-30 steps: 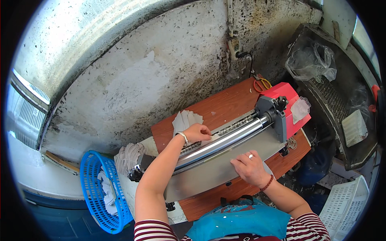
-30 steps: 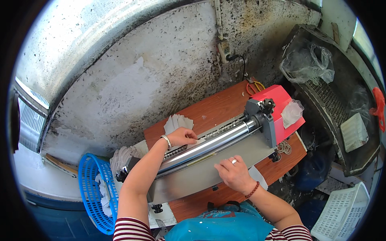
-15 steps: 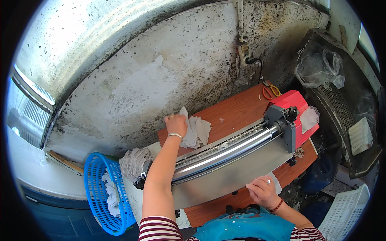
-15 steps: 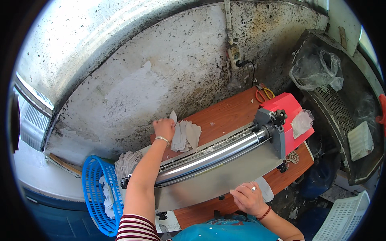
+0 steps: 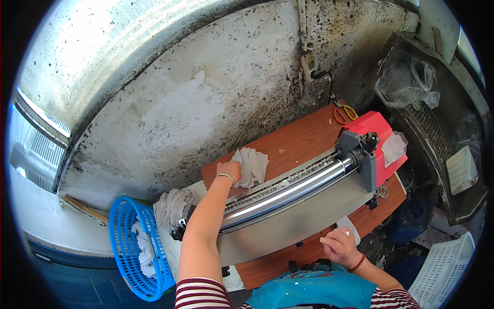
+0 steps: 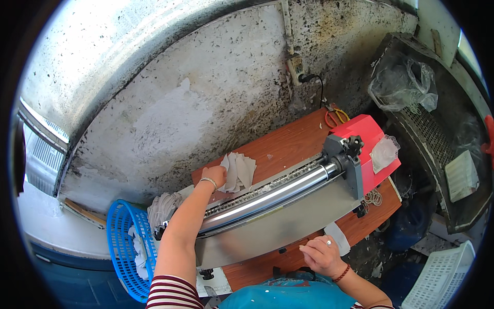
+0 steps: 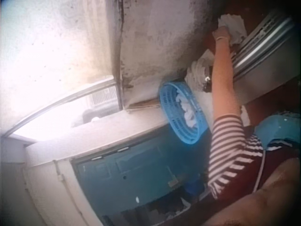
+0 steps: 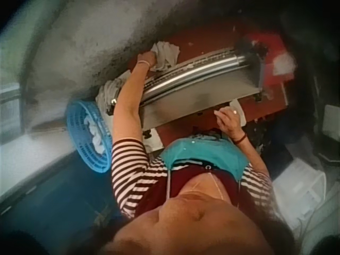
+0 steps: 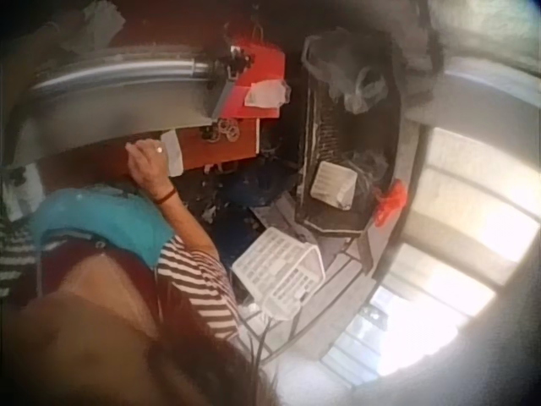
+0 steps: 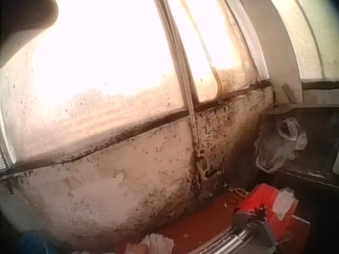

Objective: The person applies glue to shoe components using a specialized roller gluing machine.

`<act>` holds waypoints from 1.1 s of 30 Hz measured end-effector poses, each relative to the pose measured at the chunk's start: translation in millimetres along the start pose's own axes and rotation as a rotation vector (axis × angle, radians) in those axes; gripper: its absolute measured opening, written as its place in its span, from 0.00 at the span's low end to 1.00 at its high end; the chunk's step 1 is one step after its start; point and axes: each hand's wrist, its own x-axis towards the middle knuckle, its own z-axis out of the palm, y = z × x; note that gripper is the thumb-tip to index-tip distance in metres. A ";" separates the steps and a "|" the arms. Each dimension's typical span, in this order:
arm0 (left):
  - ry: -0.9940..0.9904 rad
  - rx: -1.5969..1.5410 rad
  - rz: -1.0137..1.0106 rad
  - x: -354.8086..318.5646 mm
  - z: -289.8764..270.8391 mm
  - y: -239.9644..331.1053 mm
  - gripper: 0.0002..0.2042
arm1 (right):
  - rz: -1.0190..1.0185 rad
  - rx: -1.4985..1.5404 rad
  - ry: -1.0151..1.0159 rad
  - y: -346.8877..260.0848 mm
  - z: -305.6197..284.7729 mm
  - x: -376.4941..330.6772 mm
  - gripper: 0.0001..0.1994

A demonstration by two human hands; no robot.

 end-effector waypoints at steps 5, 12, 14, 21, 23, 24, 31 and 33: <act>0.059 -0.050 0.043 13.6 14.0 -6.1 0.10 | 0.139 0.007 -0.026 12.4 0.4 -29.5 0.12; -0.065 0.013 0.067 2.7 -5.3 5.6 0.12 | 0.510 -0.201 -0.088 45.3 1.7 -90.1 0.15; -0.038 0.007 0.067 5.5 -6.7 5.9 0.12 | 0.667 -0.352 -0.255 47.0 3.9 -98.1 0.24; 0.213 -0.072 0.055 -3.2 -7.6 6.0 0.08 | 0.737 -0.433 -0.315 56.9 19.2 -126.1 0.30; 0.244 -0.125 0.050 -10.5 -11.6 8.4 0.08 | 0.711 -0.443 -0.310 51.0 17.6 -119.7 0.30; 0.273 -0.153 0.064 -14.5 -14.5 10.3 0.07 | 0.713 -0.442 -0.311 51.9 17.8 -122.3 0.30; 0.376 -0.273 0.233 -59.8 -39.6 48.2 0.05 | 0.588 -0.541 -0.314 74.1 43.6 -147.8 0.28; 0.412 -0.294 0.270 -75.3 -41.5 54.8 0.05 | 0.540 -0.608 -0.309 72.5 45.1 -146.6 0.28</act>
